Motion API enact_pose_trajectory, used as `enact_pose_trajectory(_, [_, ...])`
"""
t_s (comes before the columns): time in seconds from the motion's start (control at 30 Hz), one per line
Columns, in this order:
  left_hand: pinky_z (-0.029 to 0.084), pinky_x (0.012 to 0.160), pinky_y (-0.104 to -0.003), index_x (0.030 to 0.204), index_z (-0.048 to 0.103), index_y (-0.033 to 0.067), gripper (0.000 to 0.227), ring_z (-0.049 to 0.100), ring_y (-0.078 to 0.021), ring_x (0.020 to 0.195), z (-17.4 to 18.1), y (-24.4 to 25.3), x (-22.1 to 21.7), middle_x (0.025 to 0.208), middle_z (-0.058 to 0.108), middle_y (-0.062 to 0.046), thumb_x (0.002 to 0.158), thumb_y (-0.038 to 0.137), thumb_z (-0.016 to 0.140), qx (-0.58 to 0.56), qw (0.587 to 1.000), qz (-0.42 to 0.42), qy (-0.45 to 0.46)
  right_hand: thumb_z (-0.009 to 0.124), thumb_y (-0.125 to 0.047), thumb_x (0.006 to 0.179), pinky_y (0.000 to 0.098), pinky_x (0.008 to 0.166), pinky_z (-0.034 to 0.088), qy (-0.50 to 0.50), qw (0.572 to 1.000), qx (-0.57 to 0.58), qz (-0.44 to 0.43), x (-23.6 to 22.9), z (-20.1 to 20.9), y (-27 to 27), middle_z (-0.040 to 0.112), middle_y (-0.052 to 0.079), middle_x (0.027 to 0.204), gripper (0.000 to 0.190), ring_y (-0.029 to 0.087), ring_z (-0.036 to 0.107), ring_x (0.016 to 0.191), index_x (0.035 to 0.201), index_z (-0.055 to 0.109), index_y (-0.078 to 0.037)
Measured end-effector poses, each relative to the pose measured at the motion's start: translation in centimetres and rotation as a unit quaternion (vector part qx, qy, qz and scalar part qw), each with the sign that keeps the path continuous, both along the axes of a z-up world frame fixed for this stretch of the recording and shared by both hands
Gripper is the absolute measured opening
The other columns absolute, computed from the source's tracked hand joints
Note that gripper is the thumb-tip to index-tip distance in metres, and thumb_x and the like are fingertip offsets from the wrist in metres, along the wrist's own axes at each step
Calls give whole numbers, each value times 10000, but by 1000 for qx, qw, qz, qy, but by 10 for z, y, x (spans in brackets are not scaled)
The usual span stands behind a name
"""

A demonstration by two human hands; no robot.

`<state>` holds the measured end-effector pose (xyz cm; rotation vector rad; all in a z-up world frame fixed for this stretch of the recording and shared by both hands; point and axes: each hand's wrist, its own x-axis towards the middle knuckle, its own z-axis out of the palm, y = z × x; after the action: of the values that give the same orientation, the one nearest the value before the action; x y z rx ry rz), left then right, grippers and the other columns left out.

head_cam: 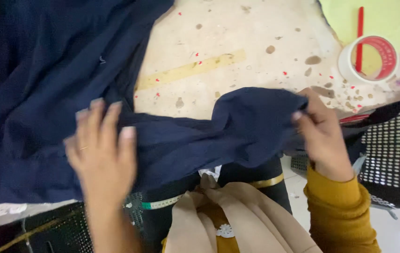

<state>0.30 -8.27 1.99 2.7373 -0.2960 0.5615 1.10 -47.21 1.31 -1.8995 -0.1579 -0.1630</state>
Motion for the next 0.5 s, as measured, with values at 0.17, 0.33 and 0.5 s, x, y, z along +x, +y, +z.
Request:
enact_pose_trajectory(0.17, [146,1056,-852,1632,404,202,575,213,-499,1528,-35,97,7,1700,309,-175,1082,366,435,55,974,152,162,481,-94,1076,386,1203,338,-19,979,-123,-162,10,-20,-76,554,39,1235,129,201,474,1244,1108,579,-17])
enact_pose_trajectory(0.33, [84,1114,-793,1632,370,200,614,156,-438,1559,-26,100,6,1719,256,-145,1053,402,404,37,971,134,196,573,77,972,383,763,394,-60,952,-279,-108,10,-7,-67,446,141,1005,132,246,459,843,1060,497,14])
enact_pose_trajectory(0.5, [124,1119,-777,1639,395,182,614,205,-437,1555,-31,100,4,1712,301,-158,1064,397,418,48,976,133,165,773,126,1075,414,846,452,-219,911,-334,-100,-8,29,-47,596,195,1047,139,271,521,910,1112,649,76])
